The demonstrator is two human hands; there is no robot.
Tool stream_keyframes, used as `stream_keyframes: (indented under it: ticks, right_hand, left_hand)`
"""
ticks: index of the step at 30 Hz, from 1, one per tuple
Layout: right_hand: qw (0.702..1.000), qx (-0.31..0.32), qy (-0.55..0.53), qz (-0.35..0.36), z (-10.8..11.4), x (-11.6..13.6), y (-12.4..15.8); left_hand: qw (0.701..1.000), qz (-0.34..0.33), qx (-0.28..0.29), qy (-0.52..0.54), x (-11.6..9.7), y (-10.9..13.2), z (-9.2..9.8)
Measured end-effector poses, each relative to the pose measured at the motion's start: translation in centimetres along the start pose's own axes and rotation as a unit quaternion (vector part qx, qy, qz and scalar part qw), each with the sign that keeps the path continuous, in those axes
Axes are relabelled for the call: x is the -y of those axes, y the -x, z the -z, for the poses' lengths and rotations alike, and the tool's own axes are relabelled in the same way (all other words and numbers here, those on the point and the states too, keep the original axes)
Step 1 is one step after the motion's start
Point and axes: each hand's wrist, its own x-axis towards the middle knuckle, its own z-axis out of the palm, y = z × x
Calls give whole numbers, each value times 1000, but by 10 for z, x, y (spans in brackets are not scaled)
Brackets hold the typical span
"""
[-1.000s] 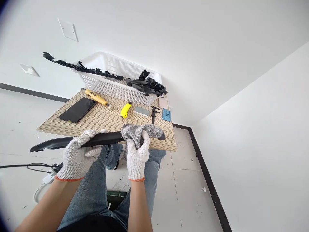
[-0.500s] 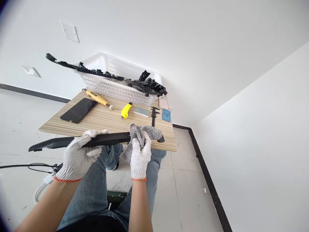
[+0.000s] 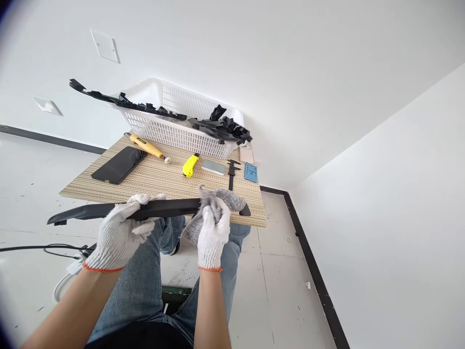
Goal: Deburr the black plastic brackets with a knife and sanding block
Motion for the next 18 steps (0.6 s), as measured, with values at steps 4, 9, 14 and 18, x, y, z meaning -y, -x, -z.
stream_keyframes:
  ticks: [4, 9, 14, 18]
  right_hand:
    - [999, -23, 12, -27, 4, 4, -1]
    - [994, -36, 75, -66, 7, 12, -6]
    - [992, -95, 64, -57, 7, 1, -17]
    - [991, -127, 43, -16, 14, -12, -28]
  left_hand:
    - [1000, -12, 14, -4, -2, 1, -1]
    - [999, -18, 28, 1, 2, 0, 0]
    - [999, 2, 33, -8, 10, 0, 1]
    - [998, -27, 55, -14, 7, 1, 2]
